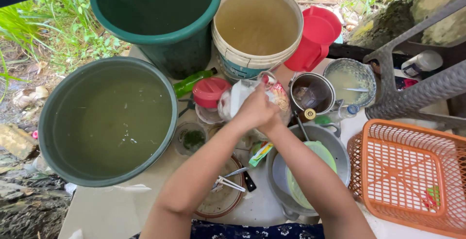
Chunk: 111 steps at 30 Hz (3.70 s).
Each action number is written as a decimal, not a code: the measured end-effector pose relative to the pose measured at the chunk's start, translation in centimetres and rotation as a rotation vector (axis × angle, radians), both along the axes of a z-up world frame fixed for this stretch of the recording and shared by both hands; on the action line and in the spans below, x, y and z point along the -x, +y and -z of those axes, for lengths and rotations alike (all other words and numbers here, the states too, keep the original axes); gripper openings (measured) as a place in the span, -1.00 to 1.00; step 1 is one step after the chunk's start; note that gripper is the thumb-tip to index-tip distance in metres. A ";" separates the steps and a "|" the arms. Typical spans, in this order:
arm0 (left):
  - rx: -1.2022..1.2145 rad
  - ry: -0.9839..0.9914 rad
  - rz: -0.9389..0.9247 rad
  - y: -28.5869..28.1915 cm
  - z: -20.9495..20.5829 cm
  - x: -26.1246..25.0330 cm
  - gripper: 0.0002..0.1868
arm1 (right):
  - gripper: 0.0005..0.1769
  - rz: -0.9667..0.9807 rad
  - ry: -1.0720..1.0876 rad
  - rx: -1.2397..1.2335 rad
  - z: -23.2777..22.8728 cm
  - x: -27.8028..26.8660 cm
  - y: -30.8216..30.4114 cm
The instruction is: Washing and organizing various kitchen containers and dishes in an outdoor workspace.
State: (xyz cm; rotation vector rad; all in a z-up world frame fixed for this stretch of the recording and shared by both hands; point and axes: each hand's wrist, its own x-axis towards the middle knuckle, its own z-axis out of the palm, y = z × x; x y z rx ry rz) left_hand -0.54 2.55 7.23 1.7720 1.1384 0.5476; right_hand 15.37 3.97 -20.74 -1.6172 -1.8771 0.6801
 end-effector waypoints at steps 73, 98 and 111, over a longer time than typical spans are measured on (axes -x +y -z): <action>0.078 0.364 -0.060 -4.1 36.0 0.5 -0.38 | -0.66 0.488 1.281 0.108 -23.9 -2.8 -14.2; -0.345 0.062 0.496 -6.2 1.6 2.1 -0.81 | -0.75 0.484 1.211 0.158 -23.0 -3.0 -13.0; -0.630 0.240 -0.005 -2.1 5.4 3.4 -0.65 | -0.58 0.321 0.864 0.134 -24.0 -0.4 -10.7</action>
